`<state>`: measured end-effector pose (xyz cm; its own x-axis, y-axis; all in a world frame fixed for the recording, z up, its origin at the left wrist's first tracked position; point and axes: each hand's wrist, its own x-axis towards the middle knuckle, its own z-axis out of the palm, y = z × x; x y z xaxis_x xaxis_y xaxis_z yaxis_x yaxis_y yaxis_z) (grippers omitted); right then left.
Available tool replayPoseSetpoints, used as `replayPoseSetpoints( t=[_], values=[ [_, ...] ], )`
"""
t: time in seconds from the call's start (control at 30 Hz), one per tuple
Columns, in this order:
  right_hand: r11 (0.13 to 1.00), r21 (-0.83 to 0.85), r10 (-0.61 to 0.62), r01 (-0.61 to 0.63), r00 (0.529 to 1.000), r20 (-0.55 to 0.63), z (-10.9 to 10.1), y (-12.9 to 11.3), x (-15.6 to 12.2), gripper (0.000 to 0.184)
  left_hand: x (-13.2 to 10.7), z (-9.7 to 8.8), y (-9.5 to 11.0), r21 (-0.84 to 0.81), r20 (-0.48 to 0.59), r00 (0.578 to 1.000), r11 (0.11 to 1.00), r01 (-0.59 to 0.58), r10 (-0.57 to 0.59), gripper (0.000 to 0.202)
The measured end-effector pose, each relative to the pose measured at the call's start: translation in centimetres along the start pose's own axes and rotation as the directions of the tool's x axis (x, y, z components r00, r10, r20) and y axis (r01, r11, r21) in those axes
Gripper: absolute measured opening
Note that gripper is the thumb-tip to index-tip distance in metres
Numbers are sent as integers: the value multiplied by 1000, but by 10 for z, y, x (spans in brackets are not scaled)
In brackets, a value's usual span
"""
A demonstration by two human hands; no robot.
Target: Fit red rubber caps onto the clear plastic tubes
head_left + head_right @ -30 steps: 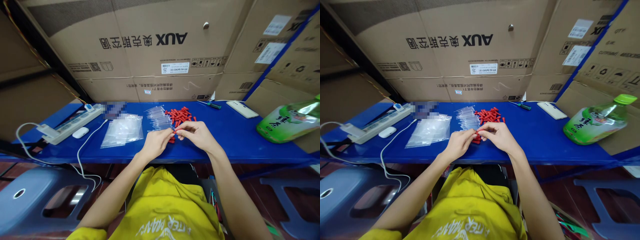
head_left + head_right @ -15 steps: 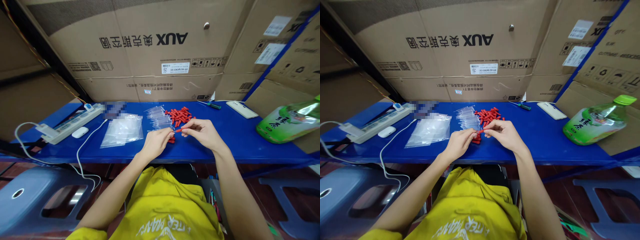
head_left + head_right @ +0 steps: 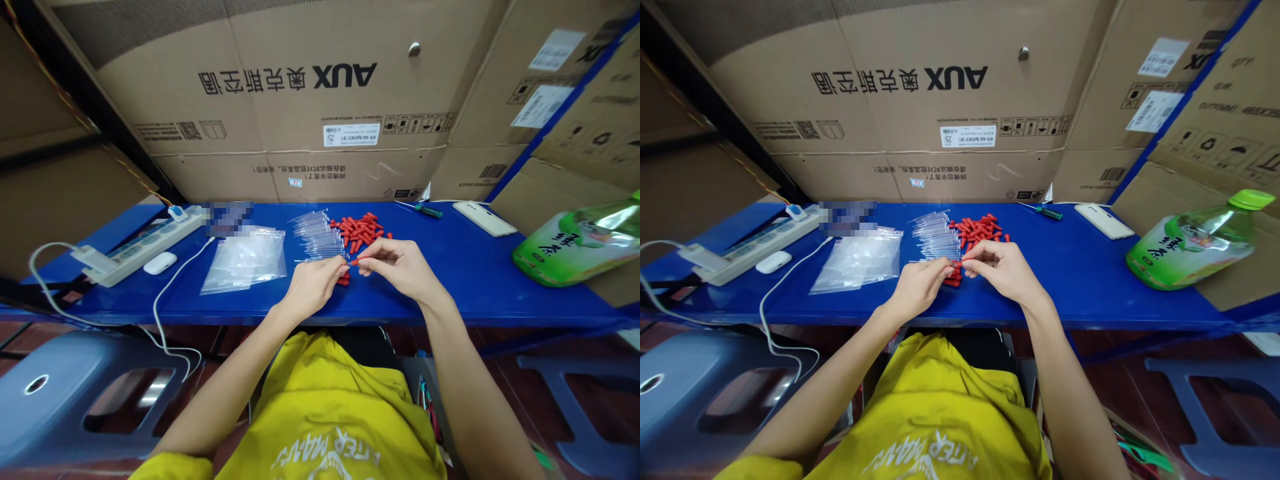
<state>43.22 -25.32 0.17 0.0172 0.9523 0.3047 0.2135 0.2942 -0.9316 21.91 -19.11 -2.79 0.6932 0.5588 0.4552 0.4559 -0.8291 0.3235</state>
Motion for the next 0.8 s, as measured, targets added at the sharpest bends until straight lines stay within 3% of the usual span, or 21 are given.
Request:
replayPoseSetpoints(
  t=[0.53, 0.8],
  values=[
    [993, 109, 46, -50, 998, 38, 4, -2, 1, 39, -1, 1, -1, -114, -25, 999, 993, -29, 26, 38],
    [996, 69, 52, -55, 997, 51, 3, -6, -2, 37, -2, 3, -3, -126, -9, 999, 991, -50, 49, 35]
  ],
)
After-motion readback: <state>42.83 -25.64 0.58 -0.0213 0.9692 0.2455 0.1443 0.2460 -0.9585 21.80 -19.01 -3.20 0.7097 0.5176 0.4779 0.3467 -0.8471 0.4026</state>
